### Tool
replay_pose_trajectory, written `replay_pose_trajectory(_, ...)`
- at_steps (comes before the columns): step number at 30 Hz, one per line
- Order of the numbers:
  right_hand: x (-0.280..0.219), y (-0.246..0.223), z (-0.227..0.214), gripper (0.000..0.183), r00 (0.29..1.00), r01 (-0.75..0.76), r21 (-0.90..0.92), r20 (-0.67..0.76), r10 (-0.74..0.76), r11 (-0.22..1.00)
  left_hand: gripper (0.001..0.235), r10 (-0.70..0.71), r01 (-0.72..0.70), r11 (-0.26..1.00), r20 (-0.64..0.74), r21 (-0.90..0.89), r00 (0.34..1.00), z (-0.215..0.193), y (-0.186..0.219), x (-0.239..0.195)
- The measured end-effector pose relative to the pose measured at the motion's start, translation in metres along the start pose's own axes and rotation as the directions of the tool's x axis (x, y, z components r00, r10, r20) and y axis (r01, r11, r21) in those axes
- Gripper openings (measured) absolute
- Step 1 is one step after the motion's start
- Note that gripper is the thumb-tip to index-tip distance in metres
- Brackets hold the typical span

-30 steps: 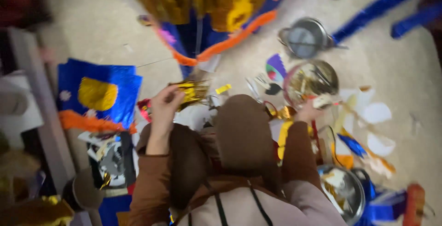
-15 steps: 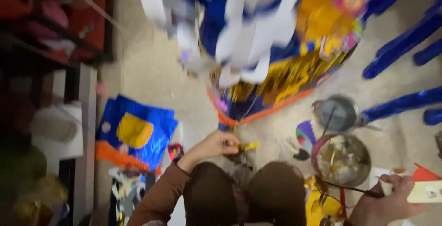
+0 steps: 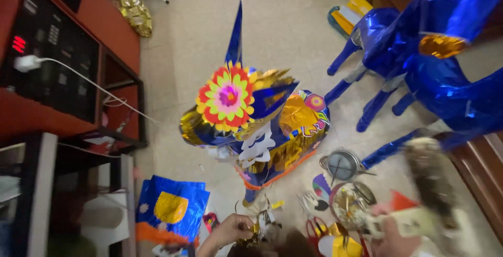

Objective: Decorating a large paper horse structure with colorful paper, foil, and artificial flowers using a glue gun and scissors.

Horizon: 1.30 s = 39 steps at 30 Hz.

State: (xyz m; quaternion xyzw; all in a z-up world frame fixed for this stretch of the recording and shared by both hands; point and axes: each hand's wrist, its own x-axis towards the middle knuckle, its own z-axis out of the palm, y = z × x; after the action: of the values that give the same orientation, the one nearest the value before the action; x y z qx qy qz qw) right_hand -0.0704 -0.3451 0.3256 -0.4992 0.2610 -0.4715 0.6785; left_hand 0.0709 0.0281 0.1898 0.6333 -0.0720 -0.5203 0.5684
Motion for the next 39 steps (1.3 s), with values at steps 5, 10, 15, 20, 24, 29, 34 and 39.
replay_pose_trajectory(5, -0.015, -0.116, 0.064, 0.041, 0.911, -0.334, -0.066, 0.233, 0.340, 0.940, 0.015, -0.185, 0.168, 0.977, -0.129, -0.133, 0.974, 0.034, 0.047, -0.096)
replay_pose_trajectory(10, -0.014, -0.206, 0.121, 0.045, 0.832, -0.434, -0.040, 0.365, 0.418, 0.900, 0.017, -0.195, 0.207, 0.975, -0.142, 0.075, 0.971, 0.043, 0.116, -0.167)
replay_pose_trajectory(15, 0.003, -0.200, 0.129, 0.048, 0.762, -0.387, -0.082, 0.532, 0.368, 0.919, 0.019, -0.133, 0.221, 0.935, -0.303, 0.277, 0.944, 0.046, 0.182, -0.196)
replay_pose_trajectory(20, 0.035, -0.122, 0.099, 0.032, 0.694, -0.591, -0.192, 0.373, 0.616, 0.783, 0.036, -0.140, 0.271, 0.910, -0.383, 0.313, 0.913, 0.057, 0.227, -0.185)
replay_pose_trajectory(24, 0.073, -0.167, 0.153, 0.024, 0.604, -0.590, -0.492, 0.259, 0.754, 0.641, 0.027, -0.205, 0.240, 0.970, -0.433, 0.027, 0.878, 0.075, 0.247, -0.167)
replay_pose_trajectory(29, 0.097, -0.136, 0.162, 0.019, 0.471, -0.479, -0.613, 0.423, 0.774, 0.627, 0.032, -0.203, 0.370, 0.889, -0.492, 0.270, 0.846, 0.085, 0.229, -0.131)
replay_pose_trajectory(34, 0.115, -0.123, 0.190, 0.022, 0.434, -0.294, -0.395, 0.756, 0.489, 0.871, 0.035, -0.268, 0.406, 0.888, -0.474, 0.217, 0.839, 0.098, 0.253, -0.115)
replay_pose_trajectory(39, 0.111, -0.097, 0.186, 0.031, 0.441, -0.175, -0.362, 0.802, 0.402, 0.916, 0.034, -0.260, 0.434, 0.817, -0.430, 0.380, 0.865, 0.099, 0.257, -0.102)
